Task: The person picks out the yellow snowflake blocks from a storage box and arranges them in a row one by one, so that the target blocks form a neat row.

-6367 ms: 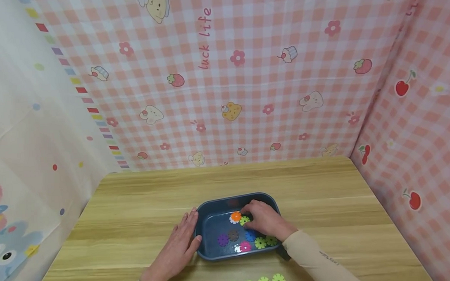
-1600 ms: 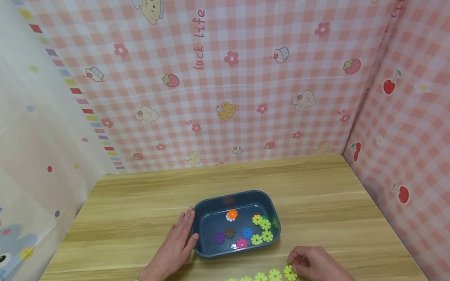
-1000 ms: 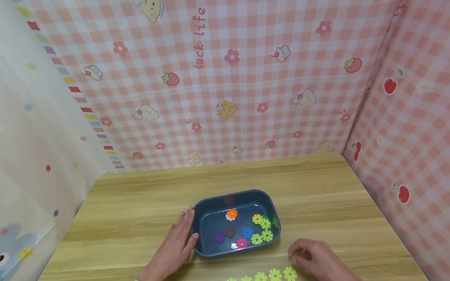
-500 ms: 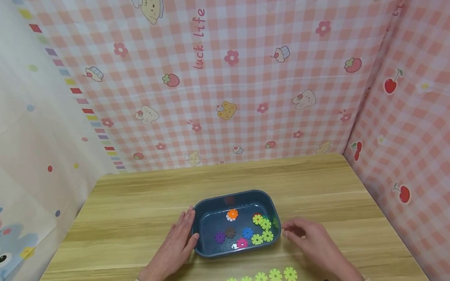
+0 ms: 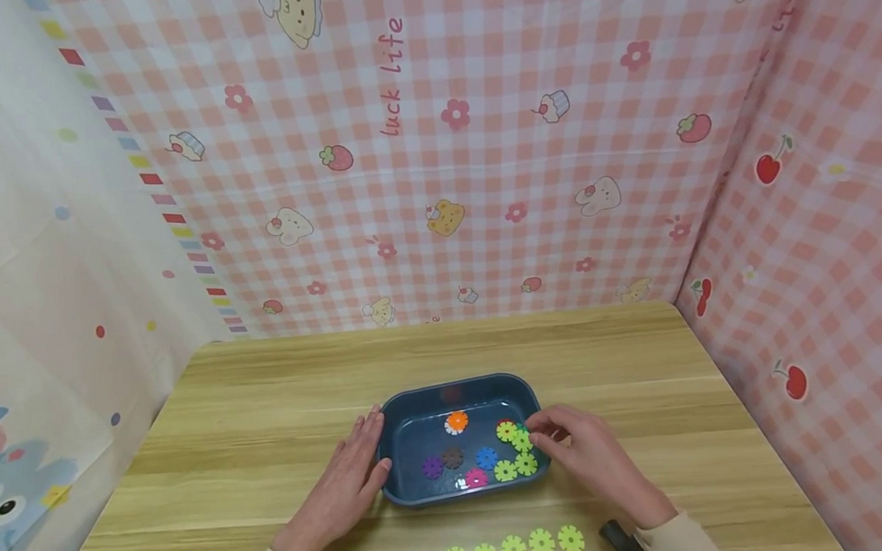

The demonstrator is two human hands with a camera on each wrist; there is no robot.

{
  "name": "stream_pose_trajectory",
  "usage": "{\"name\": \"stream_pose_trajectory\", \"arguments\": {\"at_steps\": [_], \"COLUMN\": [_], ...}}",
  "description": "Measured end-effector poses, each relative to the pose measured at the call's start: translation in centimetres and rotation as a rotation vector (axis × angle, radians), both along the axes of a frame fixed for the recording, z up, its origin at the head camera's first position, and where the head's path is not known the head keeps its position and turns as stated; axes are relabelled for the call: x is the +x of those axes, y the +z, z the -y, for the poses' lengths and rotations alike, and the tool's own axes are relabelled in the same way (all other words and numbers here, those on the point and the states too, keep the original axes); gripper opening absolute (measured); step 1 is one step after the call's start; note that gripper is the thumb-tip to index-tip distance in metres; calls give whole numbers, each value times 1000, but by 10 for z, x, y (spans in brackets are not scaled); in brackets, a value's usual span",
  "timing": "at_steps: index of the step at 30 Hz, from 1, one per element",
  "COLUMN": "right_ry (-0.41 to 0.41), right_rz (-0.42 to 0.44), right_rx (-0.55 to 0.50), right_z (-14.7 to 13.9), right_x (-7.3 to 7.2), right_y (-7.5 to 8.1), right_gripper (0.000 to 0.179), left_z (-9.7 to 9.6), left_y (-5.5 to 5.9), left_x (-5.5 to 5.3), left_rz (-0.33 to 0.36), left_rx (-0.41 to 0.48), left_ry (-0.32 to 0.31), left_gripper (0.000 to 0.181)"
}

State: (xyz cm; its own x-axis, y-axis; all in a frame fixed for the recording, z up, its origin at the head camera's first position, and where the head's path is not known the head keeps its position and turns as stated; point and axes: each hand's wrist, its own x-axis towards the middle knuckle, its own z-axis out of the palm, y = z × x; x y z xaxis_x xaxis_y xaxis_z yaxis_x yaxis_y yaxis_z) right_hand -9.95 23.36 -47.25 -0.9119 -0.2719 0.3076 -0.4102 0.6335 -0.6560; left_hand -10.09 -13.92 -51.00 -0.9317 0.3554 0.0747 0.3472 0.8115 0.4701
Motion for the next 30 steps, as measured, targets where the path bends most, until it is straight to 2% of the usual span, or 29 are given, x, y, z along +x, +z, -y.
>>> {"name": "stream_pose_trajectory", "arguments": {"at_steps": [2, 7, 10, 18, 30], "right_ry": [17, 95, 143, 254, 282], "right_rz": [-6, -142, -193, -130, -82], "right_rx": [12, 66, 106, 301, 482], "right_z": [2, 4, 6, 13, 38], "right_x": [-4, -15, -22, -36, -38], "right_y": [-1, -1, 0, 5, 3], "right_gripper": [15, 23, 26, 20, 21], "left_z": [0, 0, 0, 0, 1], "left_y": [0, 0, 1, 2, 1], "left_x": [0, 0, 0, 0, 0], "left_rz": [1, -6, -2, 7, -1], "left_rx": [0, -2, -1, 0, 1], "left_ry": [0, -2, 1, -1, -7], "left_gripper": [65, 65, 65, 66, 66]}}
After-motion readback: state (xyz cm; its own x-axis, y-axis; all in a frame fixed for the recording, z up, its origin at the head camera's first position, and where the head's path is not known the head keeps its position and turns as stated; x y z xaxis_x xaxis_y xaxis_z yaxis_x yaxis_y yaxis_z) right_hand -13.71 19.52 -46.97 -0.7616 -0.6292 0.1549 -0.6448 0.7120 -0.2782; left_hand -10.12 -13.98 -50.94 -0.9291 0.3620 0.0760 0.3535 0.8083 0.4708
